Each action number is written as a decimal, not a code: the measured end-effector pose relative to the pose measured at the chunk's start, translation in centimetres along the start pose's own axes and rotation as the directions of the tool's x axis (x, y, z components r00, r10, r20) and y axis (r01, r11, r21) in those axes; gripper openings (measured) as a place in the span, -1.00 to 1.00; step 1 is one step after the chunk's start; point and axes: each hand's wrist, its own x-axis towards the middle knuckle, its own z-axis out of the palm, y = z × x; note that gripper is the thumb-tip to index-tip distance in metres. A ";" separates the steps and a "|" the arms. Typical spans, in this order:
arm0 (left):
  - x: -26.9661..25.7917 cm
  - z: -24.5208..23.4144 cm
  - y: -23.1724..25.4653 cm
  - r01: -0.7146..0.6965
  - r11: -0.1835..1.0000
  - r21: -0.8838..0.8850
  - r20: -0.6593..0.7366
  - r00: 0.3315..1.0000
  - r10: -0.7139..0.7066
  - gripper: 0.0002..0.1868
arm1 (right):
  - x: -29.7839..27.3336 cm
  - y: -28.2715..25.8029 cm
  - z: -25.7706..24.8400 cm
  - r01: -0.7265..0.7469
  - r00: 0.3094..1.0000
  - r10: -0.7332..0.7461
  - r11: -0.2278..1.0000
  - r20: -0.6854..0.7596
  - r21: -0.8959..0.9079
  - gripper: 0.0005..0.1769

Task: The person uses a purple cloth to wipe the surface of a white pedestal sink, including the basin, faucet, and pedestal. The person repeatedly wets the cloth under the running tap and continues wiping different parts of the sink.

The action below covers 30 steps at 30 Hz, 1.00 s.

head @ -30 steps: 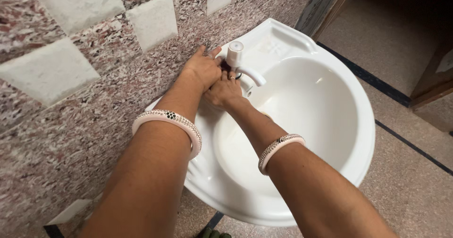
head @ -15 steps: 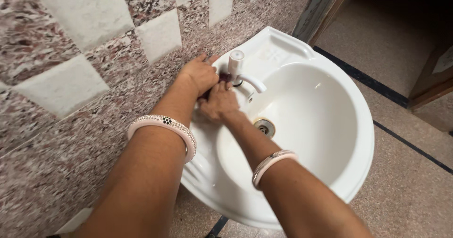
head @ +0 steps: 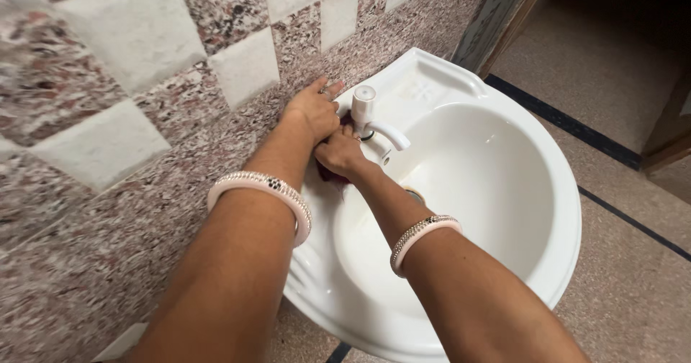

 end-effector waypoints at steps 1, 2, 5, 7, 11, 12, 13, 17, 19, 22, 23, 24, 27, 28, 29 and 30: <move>0.4 0.0 0.1 -0.010 1.000 0.014 0.023 1.000 0.010 -0.65 | 0.2 0.2 -0.3 -0.001 1.000 0.001 1.000 0.029 -0.004 -0.15; 0.7 -0.1 0.2 -0.021 0.999 0.028 0.045 0.999 0.020 -0.65 | 0.3 0.3 -0.6 -0.001 0.998 0.002 1.000 0.058 -0.009 -0.19; 0.9 -0.6 0.2 -0.047 0.998 0.040 0.050 0.998 0.044 -0.65 | -0.5 0.1 -1.5 0.041 0.992 -0.018 0.981 0.122 -0.188 -0.31; 0.5 -1.2 0.1 -0.048 0.998 0.033 0.039 0.998 0.046 -0.64 | -1.6 -0.3 -2.3 0.033 0.994 -0.006 0.968 0.106 -0.249 -0.31; -1.6 -1.4 0.3 -0.026 0.999 0.041 0.079 0.997 0.023 -0.64 | -4.8 -3.5 -2.4 0.030 0.997 -0.012 0.964 0.070 -0.263 -0.21; -2.1 -1.4 0.7 -0.025 0.999 0.048 0.096 0.995 0.020 -0.65 | -5.9 -4.4 -2.4 0.054 0.996 -0.028 0.953 0.090 -0.300 -0.23; -2.5 -1.6 0.9 -0.023 0.999 0.045 0.104 0.994 0.018 -0.64 | -6.7 -5.1 -2.9 0.048 0.996 -0.024 0.957 0.086 -0.287 -0.26; -3.2 -1.0 0.7 -0.008 0.998 0.055 0.045 0.999 0.006 -0.61 | -8.4 -7.1 -4.2 -0.123 0.989 0.141 0.946 0.040 -0.302 -0.12; -2.9 -0.3 0.3 0.008 0.999 0.050 -0.014 1.000 -0.007 -0.58 | -8.1 -6.8 -4.5 -0.172 0.985 0.168 0.925 -0.043 -0.339 -0.07; -1.4 0.7 0.6 0.017 0.999 0.030 -0.043 0.999 -0.015 -0.52 | -6.6 -4.9 -3.5 -0.086 0.987 0.036 0.941 -0.155 -0.329 -0.15; -0.8 0.9 0.9 0.013 0.999 0.035 -0.026 1.000 -0.012 -0.50 | -5.9 -4.2 -2.9 -0.044 0.989 0.003 0.961 -0.148 -0.271 -0.11; -0.4 1.3 1.2 0.009 0.999 0.039 -0.008 1.000 -0.009 -0.48 | -5.2 -3.7 -2.0 -0.001 0.989 -0.030 0.977 -0.142 -0.212 -0.08; -0.4 2.4 2.3 0.003 1.000 -0.027 0.002 1.000 -0.003 -0.49 | -4.4 -2.4 0.9 0.057 0.987 -0.084 0.980 -0.139 -0.191 0.07; -0.7 2.6 2.7 -0.009 0.999 -0.030 -0.009 1.000 0.009 -0.49 | -4.6 -1.8 1.3 0.033 0.991 -0.059 0.979 -0.124 -0.203 0.06; -1.4 2.8 2.2 -0.011 1.000 -0.025 -0.021 1.000 0.011 -0.48 | -4.4 -1.9 1.6 0.019 0.992 -0.044 0.977 -0.116 -0.213 0.05; -2.1 2.9 1.7 -0.013 1.000 -0.020 -0.032 0.999 0.013 -0.48 | -4.5 -2.2 1.9 0.004 0.994 -0.029 0.975 -0.108 -0.224 0.04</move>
